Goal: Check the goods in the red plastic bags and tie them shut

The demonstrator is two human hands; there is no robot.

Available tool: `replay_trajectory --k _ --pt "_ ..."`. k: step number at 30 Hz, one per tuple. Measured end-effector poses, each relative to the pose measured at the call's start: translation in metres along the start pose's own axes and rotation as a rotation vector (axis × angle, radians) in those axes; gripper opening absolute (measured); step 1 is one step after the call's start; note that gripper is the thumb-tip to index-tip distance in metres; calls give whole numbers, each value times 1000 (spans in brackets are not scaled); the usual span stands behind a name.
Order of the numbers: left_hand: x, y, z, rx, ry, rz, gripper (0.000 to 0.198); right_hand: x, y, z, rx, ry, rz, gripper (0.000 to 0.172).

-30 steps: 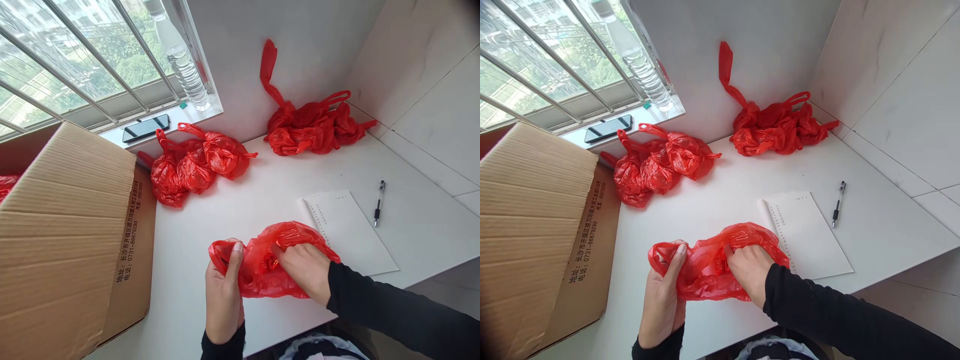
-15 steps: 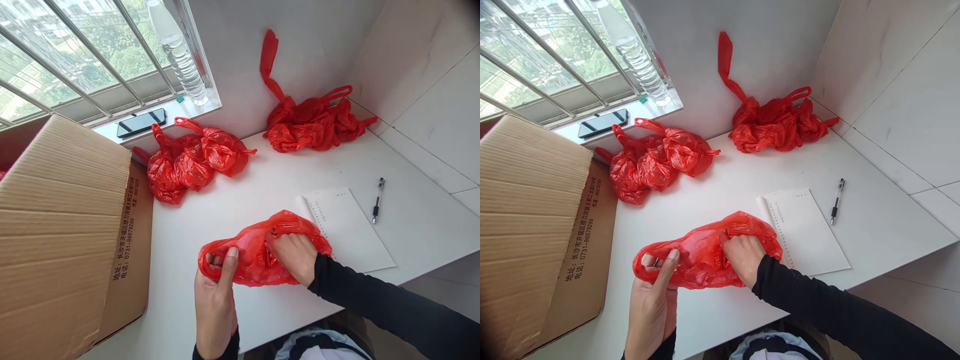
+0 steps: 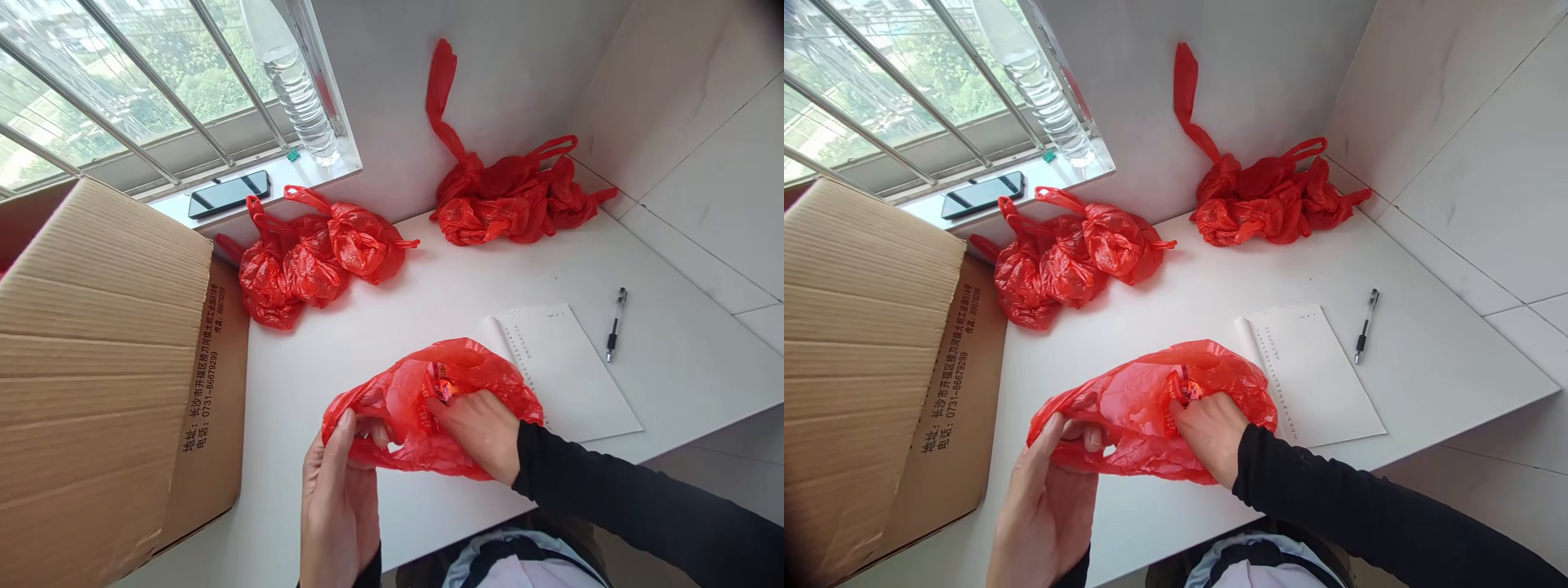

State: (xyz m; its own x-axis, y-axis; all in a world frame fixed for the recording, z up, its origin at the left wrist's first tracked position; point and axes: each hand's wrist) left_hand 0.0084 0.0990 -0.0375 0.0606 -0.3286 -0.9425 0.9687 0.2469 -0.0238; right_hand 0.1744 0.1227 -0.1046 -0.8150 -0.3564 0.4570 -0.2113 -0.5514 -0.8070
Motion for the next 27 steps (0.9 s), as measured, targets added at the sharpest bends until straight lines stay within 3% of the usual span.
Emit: replay_trajectory --k 5,11,17,22,27 --pt "-4 3 2 126 -4 -8 46 -1 0 4 34 -61 -13 27" --pt "-3 4 7 181 -3 30 50 -2 3 7 67 -86 -27 21" --pt "-1 8 5 177 6 21 49 -7 2 12 57 28 -10 30" --pt "-2 9 7 182 -7 5 48 -15 -9 10 8 147 -13 58" --pt "-3 12 9 175 -14 -7 43 -21 -15 17 18 199 -28 55"
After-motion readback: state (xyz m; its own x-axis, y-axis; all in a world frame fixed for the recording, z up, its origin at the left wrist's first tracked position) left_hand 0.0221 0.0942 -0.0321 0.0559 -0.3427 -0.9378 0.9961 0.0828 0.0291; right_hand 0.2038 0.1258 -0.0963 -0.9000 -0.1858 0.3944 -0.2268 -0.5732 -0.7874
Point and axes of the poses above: each hand's wrist, its own z-axis away from the middle knuckle, its own y-axis out of the palm, x = y × z, and after that the axes turned 13 degrees about -z, right-handed
